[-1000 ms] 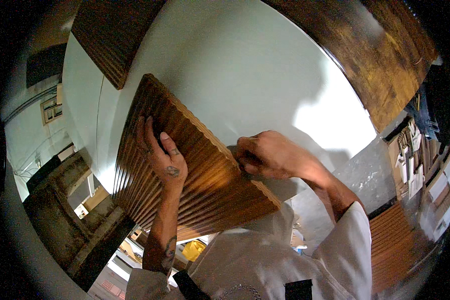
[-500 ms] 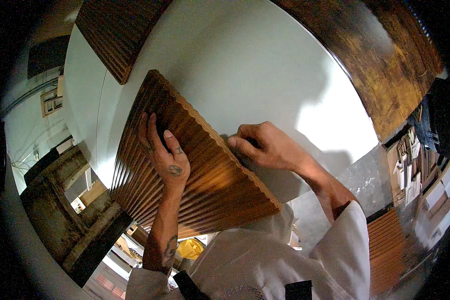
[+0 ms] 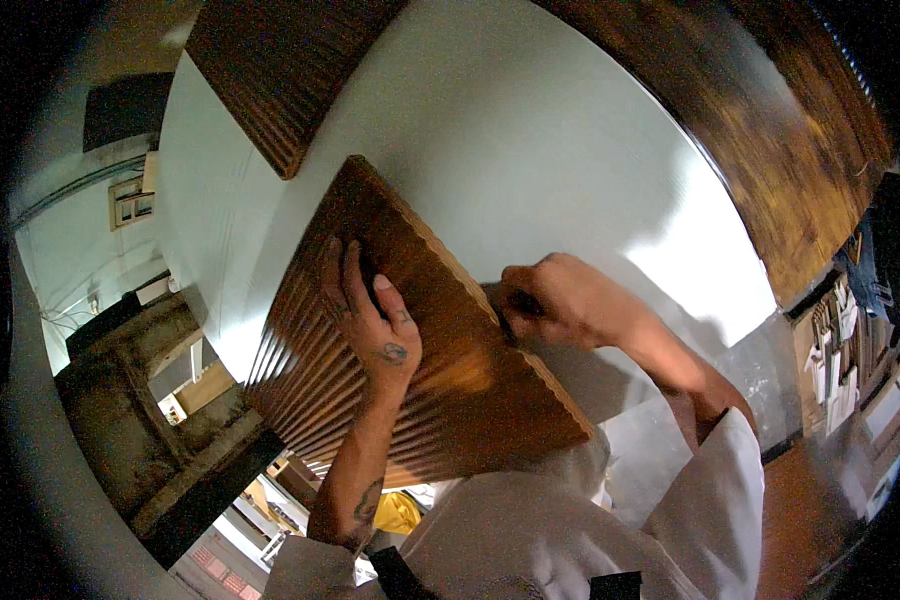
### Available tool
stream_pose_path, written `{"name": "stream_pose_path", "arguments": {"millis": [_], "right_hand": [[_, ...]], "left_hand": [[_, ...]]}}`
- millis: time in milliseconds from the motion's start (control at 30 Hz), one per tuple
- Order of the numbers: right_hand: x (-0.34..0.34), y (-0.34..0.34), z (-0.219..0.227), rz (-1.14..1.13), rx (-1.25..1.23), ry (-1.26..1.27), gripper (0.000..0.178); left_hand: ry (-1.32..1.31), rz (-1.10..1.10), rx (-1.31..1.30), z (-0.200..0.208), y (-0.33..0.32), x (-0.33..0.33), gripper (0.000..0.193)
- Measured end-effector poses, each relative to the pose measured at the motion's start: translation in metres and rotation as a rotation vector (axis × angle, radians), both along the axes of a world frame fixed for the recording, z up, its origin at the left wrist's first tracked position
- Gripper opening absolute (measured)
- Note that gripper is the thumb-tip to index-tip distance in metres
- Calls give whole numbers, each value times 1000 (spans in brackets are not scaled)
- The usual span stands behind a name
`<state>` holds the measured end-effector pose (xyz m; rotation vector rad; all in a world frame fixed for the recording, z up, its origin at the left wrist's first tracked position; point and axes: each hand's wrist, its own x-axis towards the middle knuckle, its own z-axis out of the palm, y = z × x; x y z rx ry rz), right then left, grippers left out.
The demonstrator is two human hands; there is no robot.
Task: The person picks up and stacks several ribbed wooden panels on a white workbench. They align the panels, flip them over, and arrange them into a neat pile.
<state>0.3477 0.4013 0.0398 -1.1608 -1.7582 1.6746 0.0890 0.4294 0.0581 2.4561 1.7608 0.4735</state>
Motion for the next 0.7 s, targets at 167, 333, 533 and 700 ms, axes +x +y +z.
{"name": "stream_pose_path", "arguments": {"millis": [167,333,533,700], "right_hand": [[-9,-5,-12,-56,119,-20,14],[-20,36,-5,-473,-42,12,29],[-101,136,-27,-636,326,-211,37],[-131,116,-11,-601,379,-217,38]], "left_hand": [[41,42,-15,6,-2,5,45],[97,56,-14,10,-4,0,45],[100,26,100,6,-1,-1,45],[171,73,28,8,-6,-2,55]]}}
